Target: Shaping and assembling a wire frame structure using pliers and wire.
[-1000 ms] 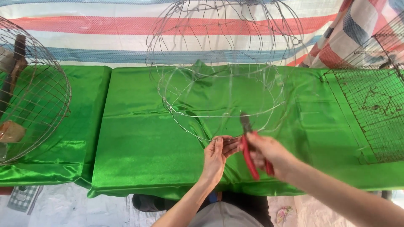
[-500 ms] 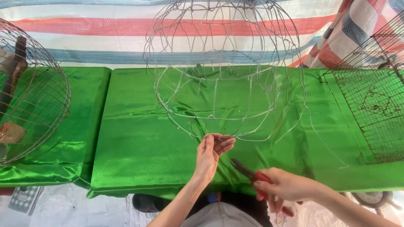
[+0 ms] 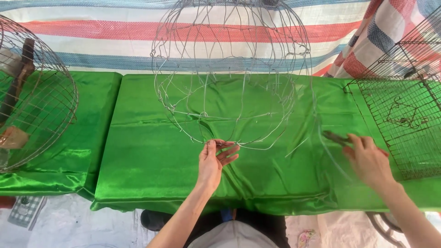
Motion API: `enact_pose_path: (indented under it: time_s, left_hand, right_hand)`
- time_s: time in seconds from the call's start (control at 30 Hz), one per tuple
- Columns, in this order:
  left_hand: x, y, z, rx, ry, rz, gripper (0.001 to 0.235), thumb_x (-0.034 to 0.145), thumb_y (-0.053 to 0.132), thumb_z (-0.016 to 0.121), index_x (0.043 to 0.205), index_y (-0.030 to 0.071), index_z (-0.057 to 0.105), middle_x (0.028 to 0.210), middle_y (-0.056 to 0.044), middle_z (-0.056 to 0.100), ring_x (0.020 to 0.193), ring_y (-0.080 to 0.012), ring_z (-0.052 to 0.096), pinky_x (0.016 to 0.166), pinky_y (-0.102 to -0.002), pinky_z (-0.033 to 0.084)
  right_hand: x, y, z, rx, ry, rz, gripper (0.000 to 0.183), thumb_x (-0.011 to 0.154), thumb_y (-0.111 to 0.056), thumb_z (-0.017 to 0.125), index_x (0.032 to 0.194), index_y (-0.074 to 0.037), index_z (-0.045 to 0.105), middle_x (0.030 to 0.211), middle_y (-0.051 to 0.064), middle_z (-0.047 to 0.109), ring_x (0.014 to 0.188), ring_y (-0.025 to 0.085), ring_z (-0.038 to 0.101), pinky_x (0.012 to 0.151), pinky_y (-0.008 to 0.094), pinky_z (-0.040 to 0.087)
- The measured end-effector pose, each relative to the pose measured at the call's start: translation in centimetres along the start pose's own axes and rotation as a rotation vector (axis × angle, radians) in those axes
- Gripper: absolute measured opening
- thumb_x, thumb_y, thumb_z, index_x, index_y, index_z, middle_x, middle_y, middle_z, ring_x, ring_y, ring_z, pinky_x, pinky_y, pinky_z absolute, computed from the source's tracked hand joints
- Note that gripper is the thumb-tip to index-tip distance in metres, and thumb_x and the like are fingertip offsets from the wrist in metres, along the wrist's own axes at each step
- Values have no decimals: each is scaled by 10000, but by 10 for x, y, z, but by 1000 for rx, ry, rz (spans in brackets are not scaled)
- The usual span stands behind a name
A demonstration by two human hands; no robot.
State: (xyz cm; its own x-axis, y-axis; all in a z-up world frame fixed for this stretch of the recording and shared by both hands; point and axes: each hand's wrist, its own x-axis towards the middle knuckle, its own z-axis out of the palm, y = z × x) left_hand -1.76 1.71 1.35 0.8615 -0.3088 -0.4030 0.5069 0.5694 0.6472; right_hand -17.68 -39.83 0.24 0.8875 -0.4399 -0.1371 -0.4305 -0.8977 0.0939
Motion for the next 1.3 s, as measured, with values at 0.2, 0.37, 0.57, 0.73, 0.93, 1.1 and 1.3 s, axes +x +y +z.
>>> enact_pose_path:
  time_s: [0.2,0.37,0.57,0.73,0.93,1.1,1.3]
  left_hand:
    - [-7,4,2,22,115,-37,307,1126,194,360,1028,-8,570,1022,-253,715,853,-363,741,749,-416,635]
    - [-10,-1,-3,11,137,-48,332,1128,206,357,1014,-20,572,993,-265,710,862,-384,740,788,-419,634]
    - [-8,1,-5,6,158,-72,319,1137,201,332,1029,-7,547,983,-262,695,867,-390,727,811,-430,622]
    - [11,-8,-25,34,136,-2,326,1111,303,364,1012,79,578,1051,-241,739,917,-456,740,819,-498,655]
    - [23,10,-43,-3,166,56,329,1103,359,394,989,134,605,955,-175,750,786,-407,755,718,-461,676]
    - [31,33,-46,-5,174,113,334,1100,360,412,961,136,618,910,-156,752,720,-375,758,669,-443,685]
    - [37,53,-52,50,168,164,333,1094,355,437,931,127,618,857,-157,748,658,-365,750,595,-433,679]
  right_hand:
    - [32,10,16,38,-10,6,601,977,-425,552,1502,-157,431,1301,205,578,853,323,750,695,484,703]
    - [32,9,14,42,-180,70,626,994,-500,480,1543,-217,375,1365,146,550,961,274,734,761,419,704]
    - [22,-49,-72,617,3,66,495,1003,-373,531,1432,-129,567,1293,155,633,828,275,755,900,448,545]
    - [13,-127,-119,1344,-171,-187,487,1027,-279,472,1430,-17,553,1250,232,674,1103,342,657,977,485,521]
    - [22,-155,-117,1504,-193,-268,416,1020,-196,505,1374,5,591,1160,225,697,1042,315,661,932,434,550]
    - [35,-164,-113,1605,-97,-325,424,1083,-251,391,1338,-1,620,1161,225,683,957,292,666,831,408,581]
    - [55,-166,-96,1487,200,-345,294,1091,-140,469,1295,-10,636,1080,150,688,871,201,670,734,313,593]
